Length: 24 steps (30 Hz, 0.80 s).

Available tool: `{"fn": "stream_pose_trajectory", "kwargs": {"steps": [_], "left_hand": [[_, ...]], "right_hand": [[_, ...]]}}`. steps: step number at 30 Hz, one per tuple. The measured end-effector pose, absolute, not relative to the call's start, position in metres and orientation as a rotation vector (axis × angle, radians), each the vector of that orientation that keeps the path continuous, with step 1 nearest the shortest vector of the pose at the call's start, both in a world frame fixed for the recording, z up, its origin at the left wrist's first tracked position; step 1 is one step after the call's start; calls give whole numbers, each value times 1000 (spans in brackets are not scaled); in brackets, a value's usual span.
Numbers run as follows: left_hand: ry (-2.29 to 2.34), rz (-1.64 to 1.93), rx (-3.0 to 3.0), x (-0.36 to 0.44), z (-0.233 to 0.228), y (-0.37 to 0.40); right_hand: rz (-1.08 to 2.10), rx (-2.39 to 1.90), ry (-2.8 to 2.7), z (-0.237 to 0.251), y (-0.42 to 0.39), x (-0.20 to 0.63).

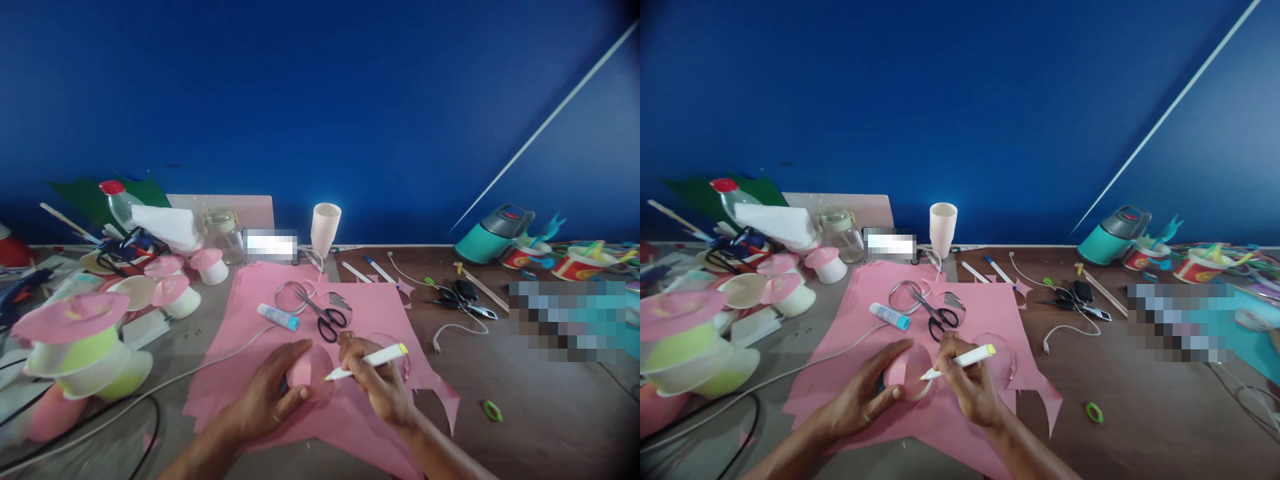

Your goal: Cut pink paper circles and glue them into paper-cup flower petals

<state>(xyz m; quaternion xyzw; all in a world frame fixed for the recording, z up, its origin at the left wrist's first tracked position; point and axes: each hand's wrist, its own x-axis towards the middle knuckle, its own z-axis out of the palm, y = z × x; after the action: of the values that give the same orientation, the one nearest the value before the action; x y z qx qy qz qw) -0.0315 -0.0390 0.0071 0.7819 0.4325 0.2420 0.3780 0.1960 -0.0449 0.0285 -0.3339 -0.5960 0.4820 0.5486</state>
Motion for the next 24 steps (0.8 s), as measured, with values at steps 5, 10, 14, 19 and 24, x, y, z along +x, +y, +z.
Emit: {"fn": "stream_pose_trajectory", "kwargs": {"steps": [5,10,14,19,24], "left_hand": [[1113,611,1992,-32,7,-40],[1108,646,1976,-31,4,-39],[1108,634,1976,-31,4,-39],[1112,621,1978,-32,3,-39],[1101,617,1984,-31,5,-39]], "right_hand": [[1154,-728,-1442,30,-46,194],[1163,-710,-1473,31,-48,193],[1163,-724,-1484,30,-48,193],[1163,-734,-1482,30,-47,192],[1142,-750,-1508,30,-47,192]]}}
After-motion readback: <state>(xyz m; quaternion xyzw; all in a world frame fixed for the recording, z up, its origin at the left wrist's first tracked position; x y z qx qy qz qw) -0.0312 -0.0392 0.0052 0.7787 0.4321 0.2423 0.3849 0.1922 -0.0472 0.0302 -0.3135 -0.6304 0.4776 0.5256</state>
